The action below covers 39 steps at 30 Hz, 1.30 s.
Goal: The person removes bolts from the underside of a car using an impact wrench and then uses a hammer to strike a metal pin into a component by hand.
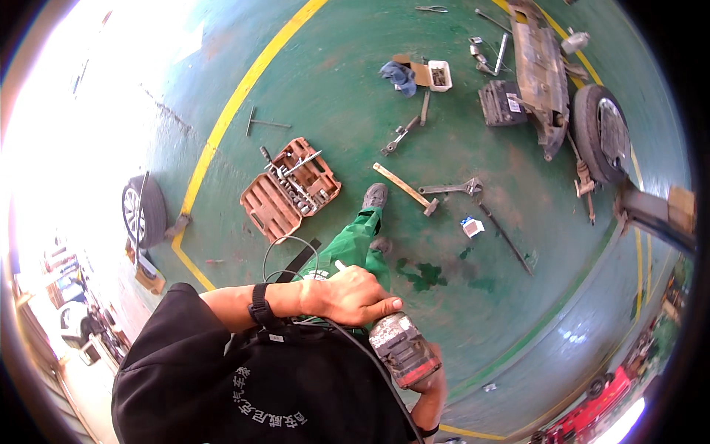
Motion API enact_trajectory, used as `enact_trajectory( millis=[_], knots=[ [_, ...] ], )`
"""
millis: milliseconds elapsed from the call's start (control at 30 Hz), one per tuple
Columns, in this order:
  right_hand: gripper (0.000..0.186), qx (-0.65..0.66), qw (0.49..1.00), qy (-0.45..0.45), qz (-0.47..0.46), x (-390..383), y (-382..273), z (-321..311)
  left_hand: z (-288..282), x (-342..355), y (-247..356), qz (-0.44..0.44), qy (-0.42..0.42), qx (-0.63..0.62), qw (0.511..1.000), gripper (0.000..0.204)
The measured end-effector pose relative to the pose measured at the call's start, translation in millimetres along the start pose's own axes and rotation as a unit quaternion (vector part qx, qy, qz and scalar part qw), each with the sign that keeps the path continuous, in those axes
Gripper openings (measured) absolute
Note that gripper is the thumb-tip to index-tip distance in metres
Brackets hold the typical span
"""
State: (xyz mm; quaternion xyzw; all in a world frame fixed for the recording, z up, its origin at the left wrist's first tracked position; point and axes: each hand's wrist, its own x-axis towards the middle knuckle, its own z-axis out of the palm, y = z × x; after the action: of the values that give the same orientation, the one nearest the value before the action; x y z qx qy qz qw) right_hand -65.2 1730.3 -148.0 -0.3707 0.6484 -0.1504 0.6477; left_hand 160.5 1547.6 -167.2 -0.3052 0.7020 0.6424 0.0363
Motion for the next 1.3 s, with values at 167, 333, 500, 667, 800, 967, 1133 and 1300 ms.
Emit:
enact_trajectory(
  millis=[167, 333, 500, 667, 800, 967, 1133, 1300],
  knots=[
    [0.036, -0.101, 0.974, -0.153, -0.13, 32, -49, 0, 23, -60, -32, 0.113, 0.138, 0.065, 0.982, 0.047],
    [0.039, -0.176, 0.92, -0.303, -0.175, 61, -55, 22, 54, -115, -53, 0.11, 0.193, 0.082, 0.972, 0.034],
    [0.042, -0.193, 0.898, -0.377, -0.12, 78, -88, 47, 30, -138, -39, -0.187, 0.015, -0.12, 0.975, 0.075],
    [0.038, -0.168, 0.888, -0.412, -0.112, 104, -102, 56, 36, -143, -49, -0.164, 0.118, -0.133, 0.97, 0.07],
    [0.037, -0.139, 0.889, -0.412, -0.143, 143, -95, 57, 12, -132, -74, -0.188, 0.106, -0.158, 0.964, 0.071],
    [0.027, -0.209, 0.874, -0.435, -0.062, 222, -74, 46, -7, -95, -119, -0.114, 0.121, -0.224, 0.96, 0.089],
    [0.03, -0.227, 0.851, -0.468, -0.073, 339, -51, 46, 5, -31, -204, -0.089, 0.17, -0.603, 0.774, 0.077],
    [0.054, -0.29, 0.794, -0.522, -0.113, 443, 5, 54, 7, 22, -293, -0.114, 0.116, -0.751, 0.64, 0.087]
  ],
)
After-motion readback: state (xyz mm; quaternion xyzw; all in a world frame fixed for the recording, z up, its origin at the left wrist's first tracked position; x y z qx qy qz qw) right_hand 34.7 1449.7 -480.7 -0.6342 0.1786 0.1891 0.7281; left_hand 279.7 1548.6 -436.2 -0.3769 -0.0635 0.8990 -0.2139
